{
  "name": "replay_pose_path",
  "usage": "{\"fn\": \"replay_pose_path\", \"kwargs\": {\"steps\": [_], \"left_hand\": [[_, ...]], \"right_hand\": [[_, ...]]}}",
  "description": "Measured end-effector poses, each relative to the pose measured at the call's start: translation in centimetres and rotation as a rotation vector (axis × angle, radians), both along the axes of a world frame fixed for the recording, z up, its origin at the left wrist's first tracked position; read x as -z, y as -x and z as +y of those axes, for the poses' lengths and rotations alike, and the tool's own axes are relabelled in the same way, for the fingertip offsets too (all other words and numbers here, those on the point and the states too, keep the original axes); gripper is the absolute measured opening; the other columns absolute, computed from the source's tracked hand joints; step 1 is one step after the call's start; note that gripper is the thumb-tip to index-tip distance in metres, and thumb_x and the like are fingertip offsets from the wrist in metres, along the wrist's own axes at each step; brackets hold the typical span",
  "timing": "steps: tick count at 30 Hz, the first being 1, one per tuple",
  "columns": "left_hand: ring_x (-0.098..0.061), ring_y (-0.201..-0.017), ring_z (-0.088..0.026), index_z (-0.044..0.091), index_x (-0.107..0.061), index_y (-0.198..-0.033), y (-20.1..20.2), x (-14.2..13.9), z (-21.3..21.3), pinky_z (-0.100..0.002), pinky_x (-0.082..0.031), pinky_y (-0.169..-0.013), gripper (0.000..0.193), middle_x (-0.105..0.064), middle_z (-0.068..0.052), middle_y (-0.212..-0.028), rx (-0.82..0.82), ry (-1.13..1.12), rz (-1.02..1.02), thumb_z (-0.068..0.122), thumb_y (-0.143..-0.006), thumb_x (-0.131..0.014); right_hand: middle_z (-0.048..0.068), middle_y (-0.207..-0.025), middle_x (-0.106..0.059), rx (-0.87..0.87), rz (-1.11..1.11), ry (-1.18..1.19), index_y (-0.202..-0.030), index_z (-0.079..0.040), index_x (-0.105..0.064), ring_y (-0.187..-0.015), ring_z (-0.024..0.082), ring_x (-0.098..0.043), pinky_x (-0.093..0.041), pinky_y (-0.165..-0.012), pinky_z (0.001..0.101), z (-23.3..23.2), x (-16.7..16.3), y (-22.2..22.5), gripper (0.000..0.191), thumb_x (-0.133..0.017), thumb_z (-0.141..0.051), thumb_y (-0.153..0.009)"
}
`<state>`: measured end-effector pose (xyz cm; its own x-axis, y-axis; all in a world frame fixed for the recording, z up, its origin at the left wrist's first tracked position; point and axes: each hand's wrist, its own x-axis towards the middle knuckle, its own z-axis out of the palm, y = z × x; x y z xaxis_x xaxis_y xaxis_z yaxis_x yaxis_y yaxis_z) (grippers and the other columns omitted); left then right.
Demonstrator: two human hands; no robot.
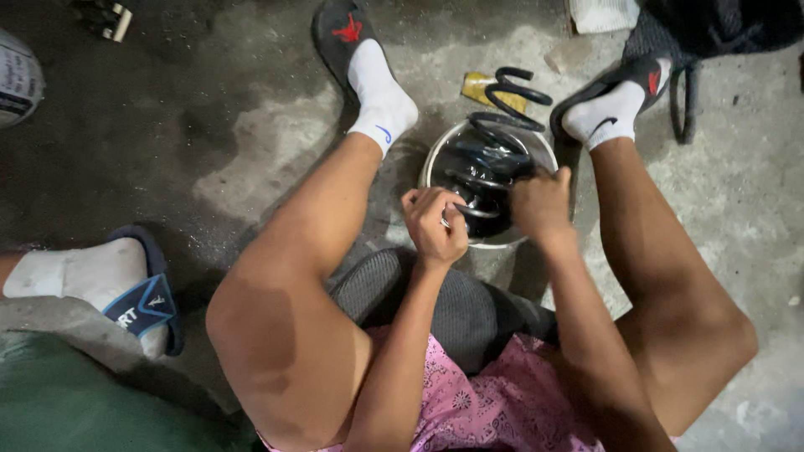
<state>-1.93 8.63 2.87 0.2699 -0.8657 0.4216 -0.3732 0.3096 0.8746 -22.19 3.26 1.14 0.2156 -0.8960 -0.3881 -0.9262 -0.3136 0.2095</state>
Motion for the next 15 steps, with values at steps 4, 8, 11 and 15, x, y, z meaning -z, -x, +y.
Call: {"fn": "replay_pose_path", "kwargs": {"steps": [4, 8, 11, 15], "left_hand": [[-0.062, -0.079, -0.027, 0.010, -0.061, -0.080, -0.1, -0.4, -0.4, -0.043, -0.039, -0.092, 0.007, -0.064, -0.005, -0.080, 0.012, -0.006, -0.008, 0.009, -0.083, -0.054], [-0.061, -0.079, -0.027, 0.010, -0.061, -0.080, -0.2, -0.3, -0.5, -0.043, -0.039, -0.092, 0.008, -0.063, -0.005, -0.079, 0.001, 0.004, -0.026, 0.009, -0.082, -0.054], [-0.061, -0.077, -0.027, 0.009, -0.062, -0.081, -0.2, 0.0, -0.1, -0.043, -0.039, -0.091, 0.009, -0.060, -0.005, -0.076, -0.003, -0.035, -0.006, 0.009, -0.080, -0.054], [-0.061, -0.079, -0.027, 0.010, -0.061, -0.081, -0.1, 0.2, 0.2, -0.043, -0.040, -0.092, 0.007, -0.061, -0.005, -0.078, -0.008, -0.026, -0.016, 0.010, -0.083, -0.055]], "right_hand": [[0.022, -0.086, -0.074, -0.006, -0.189, 0.054, -0.085, -0.007, -0.078, -0.100, 0.041, -0.069, -0.035, -0.111, 0.0514, -0.3, 3.5, -0.5, 0.023, -0.065, -0.024, -0.091], [0.022, -0.102, -0.074, -0.064, -0.333, -0.326, -0.104, -0.006, -0.075, -0.101, 0.039, -0.071, -0.054, -0.094, 0.0487, -1.6, 2.0, 2.1, 0.024, -0.060, -0.018, -0.090], [0.023, -0.097, -0.073, -0.087, -0.676, -0.285, -0.110, -0.003, -0.072, -0.091, 0.044, -0.068, -0.054, -0.077, 0.0503, -0.4, -3.7, 4.3, 0.027, -0.060, -0.019, -0.092], [0.021, -0.095, -0.069, -0.062, -0.801, -0.066, -0.101, -0.003, -0.069, -0.090, 0.042, -0.068, -0.052, -0.076, 0.0483, 0.5, -10.5, 1.2, 0.014, -0.067, -0.017, -0.099]]}}
